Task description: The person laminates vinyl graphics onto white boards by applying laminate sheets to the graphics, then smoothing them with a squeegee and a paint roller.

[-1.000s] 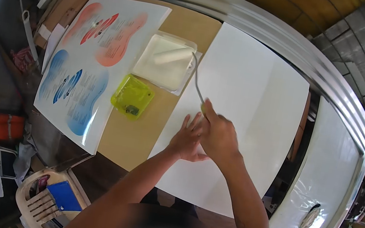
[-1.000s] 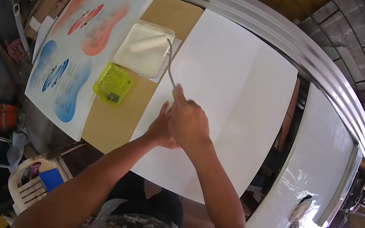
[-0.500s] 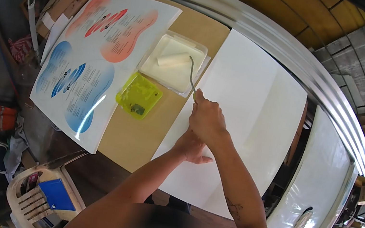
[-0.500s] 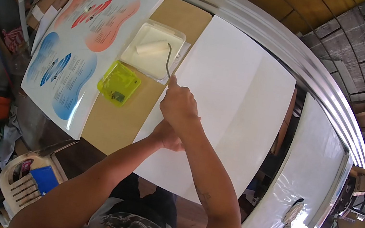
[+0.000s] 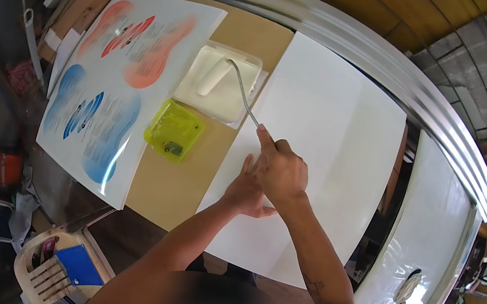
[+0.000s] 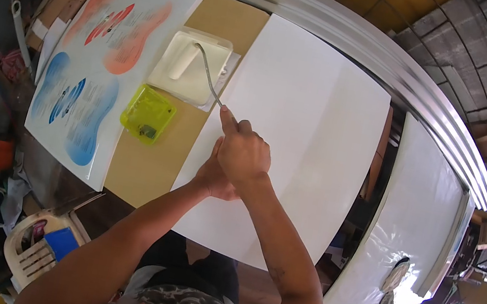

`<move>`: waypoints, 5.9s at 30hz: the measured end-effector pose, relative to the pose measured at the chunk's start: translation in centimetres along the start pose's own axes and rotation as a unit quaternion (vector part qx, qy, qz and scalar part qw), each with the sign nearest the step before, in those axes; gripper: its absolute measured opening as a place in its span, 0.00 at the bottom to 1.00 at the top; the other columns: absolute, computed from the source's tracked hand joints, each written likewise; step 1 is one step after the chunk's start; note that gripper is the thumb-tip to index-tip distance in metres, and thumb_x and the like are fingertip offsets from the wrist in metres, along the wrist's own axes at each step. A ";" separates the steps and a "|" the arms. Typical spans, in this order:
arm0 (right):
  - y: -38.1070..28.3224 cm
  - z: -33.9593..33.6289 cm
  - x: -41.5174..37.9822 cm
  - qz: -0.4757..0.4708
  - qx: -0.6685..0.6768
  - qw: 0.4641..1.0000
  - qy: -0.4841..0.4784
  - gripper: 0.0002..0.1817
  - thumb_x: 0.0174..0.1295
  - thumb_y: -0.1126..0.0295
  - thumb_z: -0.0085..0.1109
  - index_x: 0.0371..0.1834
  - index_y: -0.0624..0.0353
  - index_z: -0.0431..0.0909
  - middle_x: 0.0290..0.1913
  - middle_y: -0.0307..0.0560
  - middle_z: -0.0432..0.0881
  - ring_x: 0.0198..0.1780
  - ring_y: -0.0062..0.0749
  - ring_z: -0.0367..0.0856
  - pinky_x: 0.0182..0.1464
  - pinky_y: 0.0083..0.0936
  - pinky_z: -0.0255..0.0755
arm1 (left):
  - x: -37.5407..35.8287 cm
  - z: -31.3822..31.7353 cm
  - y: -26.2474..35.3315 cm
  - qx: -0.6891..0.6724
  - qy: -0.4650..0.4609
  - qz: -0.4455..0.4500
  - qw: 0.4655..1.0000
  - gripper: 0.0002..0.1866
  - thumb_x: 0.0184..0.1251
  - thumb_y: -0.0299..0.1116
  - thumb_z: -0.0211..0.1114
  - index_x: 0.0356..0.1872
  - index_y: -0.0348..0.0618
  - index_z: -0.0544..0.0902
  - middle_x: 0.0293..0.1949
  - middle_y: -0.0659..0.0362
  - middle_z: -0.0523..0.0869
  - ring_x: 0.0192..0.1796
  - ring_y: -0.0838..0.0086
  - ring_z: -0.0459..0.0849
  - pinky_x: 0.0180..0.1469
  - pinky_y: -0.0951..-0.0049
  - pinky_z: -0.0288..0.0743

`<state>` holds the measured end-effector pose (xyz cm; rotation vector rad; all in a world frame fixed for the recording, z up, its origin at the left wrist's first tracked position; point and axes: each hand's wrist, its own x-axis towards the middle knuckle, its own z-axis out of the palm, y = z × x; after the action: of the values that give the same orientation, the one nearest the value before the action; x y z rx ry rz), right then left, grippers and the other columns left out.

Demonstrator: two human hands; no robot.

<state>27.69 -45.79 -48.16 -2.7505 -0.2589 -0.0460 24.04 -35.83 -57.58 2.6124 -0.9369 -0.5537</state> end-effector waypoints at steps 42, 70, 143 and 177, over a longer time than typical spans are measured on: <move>25.9 -8.4 0.9 0.382 0.030 0.919 0.091 0.22 0.68 0.69 0.51 0.65 0.52 0.76 0.48 0.59 0.86 0.51 0.58 0.84 0.55 0.47 0.77 | 0.7 1.5 0.9 0.073 0.088 0.019 0.993 0.56 0.47 0.71 0.68 0.78 0.57 0.61 0.80 0.43 0.49 0.79 0.38 0.45 0.74 0.30 0.37; 25.3 -8.0 2.5 0.383 0.084 0.919 0.037 0.17 0.68 0.73 0.47 0.58 0.60 0.76 0.46 0.64 0.84 0.51 0.62 0.82 0.52 0.48 0.78 | 0.7 1.7 0.8 0.064 0.083 0.018 0.994 0.57 0.48 0.71 0.69 0.78 0.57 0.60 0.80 0.43 0.48 0.80 0.38 0.44 0.74 0.30 0.35; 34.9 -10.1 -4.8 0.385 -0.015 0.919 0.086 0.13 0.63 0.72 0.51 0.49 0.64 0.73 0.39 0.68 0.83 0.45 0.66 0.83 0.47 0.52 0.78 | 1.0 1.5 0.6 0.060 0.101 0.032 0.993 0.56 0.49 0.72 0.66 0.77 0.52 0.61 0.79 0.41 0.50 0.79 0.36 0.47 0.72 0.28 0.41; -2.4 -7.7 -42.6 0.442 0.067 0.883 -0.139 0.36 0.63 0.73 0.54 0.77 0.53 0.57 0.30 0.66 0.82 0.36 0.63 0.84 0.38 0.54 0.77 | 0.5 1.9 0.4 0.064 0.118 0.039 0.990 0.55 0.51 0.69 0.68 0.79 0.57 0.58 0.80 0.45 0.48 0.80 0.39 0.46 0.73 0.31 0.40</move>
<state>-14.58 -53.86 -42.94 -2.4646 0.8934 0.5801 23.33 -36.77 -59.22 2.6646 -1.0192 -0.1658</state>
